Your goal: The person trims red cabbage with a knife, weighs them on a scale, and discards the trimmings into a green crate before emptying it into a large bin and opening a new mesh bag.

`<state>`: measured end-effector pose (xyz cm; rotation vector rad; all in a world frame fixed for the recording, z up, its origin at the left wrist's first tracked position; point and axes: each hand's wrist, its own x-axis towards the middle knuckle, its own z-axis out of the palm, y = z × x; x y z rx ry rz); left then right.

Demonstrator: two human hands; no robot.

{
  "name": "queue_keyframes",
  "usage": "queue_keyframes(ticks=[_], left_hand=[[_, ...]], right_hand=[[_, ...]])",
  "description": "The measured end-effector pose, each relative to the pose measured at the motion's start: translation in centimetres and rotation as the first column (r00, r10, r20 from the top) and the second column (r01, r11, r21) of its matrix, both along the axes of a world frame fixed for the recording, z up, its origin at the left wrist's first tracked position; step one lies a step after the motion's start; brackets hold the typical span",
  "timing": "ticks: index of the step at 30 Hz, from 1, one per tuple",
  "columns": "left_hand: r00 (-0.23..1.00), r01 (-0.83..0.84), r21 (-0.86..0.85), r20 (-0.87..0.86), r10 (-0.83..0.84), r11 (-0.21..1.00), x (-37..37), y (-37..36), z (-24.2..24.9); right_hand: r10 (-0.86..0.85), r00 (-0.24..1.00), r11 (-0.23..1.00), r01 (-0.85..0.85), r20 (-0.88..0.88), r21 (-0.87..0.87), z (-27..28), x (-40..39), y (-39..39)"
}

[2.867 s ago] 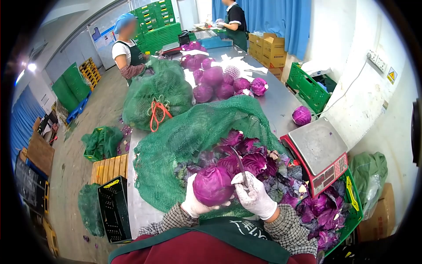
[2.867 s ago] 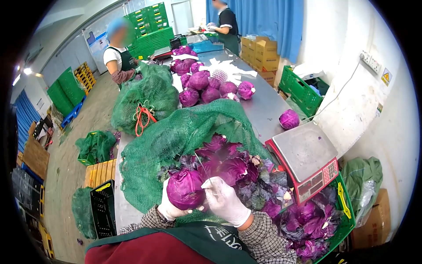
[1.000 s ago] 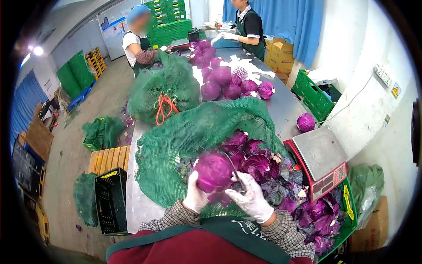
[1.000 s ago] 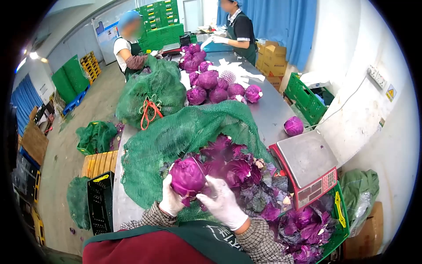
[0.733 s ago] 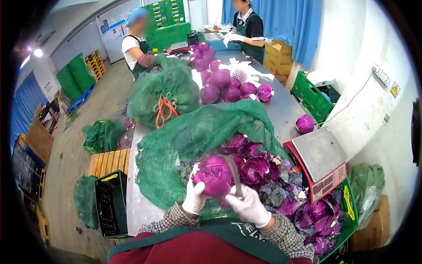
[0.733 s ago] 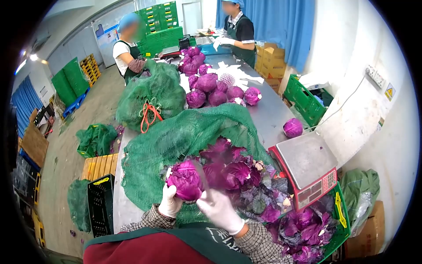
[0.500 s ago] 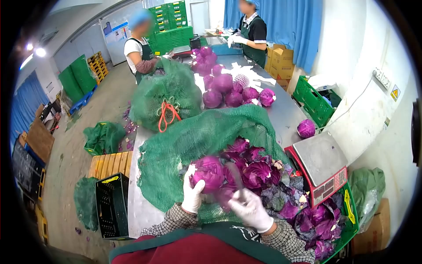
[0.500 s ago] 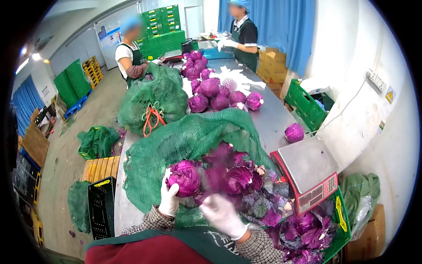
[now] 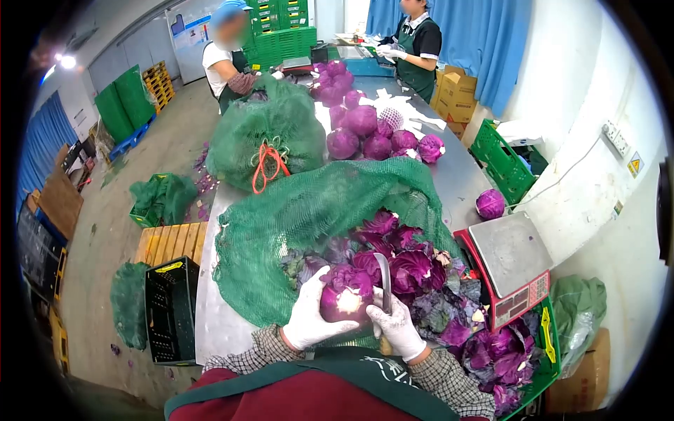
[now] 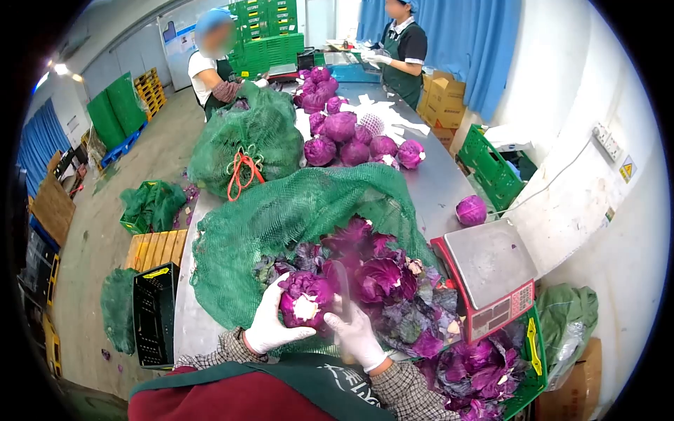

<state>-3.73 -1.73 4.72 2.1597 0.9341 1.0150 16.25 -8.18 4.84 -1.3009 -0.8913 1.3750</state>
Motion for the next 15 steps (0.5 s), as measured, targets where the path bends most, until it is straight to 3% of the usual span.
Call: queue_keyframes(ticks=[1, 5, 6, 8, 10, 12, 15], left_hand=[[0.998, -0.018, -0.008, -0.063, 0.017, 1.000, -0.1, 0.1, -0.5], [0.967, -0.063, -0.110, -0.253, 0.033, 0.992, -0.1, 0.1, -2.8], [0.960, -0.071, -0.155, -0.278, 0.026, 0.985, 0.1, -0.1, -3.3], [0.941, -0.100, -0.030, -0.326, 0.085, 0.995, 0.4, -0.9, -4.2], [0.901, -0.115, -0.128, -0.432, 0.049, 0.985, 1.1, -1.0, -3.3], [0.903, -0.077, -0.051, -0.428, 0.048, 0.996, 1.2, -0.9, -4.0], [0.883, -0.016, 0.054, -0.468, 0.040, 0.998, 1.7, -0.9, -4.1]], right_hand=[[0.020, 0.999, 1.000, -0.021, -0.033, -0.015, -1.0, 0.3, 0.2], [0.083, 0.984, 0.995, -0.073, 0.155, -0.070, -3.3, 0.5, 1.5], [0.056, 0.983, 0.998, -0.058, 0.175, 0.006, -3.5, 0.3, 1.8], [0.003, 0.978, 0.988, -0.035, 0.208, 0.152, -4.0, -0.4, 2.4], [-0.064, 0.819, 0.968, -0.087, 0.570, 0.235, -4.7, -0.2, 2.5], [-0.172, 0.571, 0.920, -0.198, 0.803, 0.338, -4.1, 0.0, 2.8], [-0.136, 0.509, 0.896, -0.302, 0.850, 0.325, -3.6, 0.4, 3.5]])
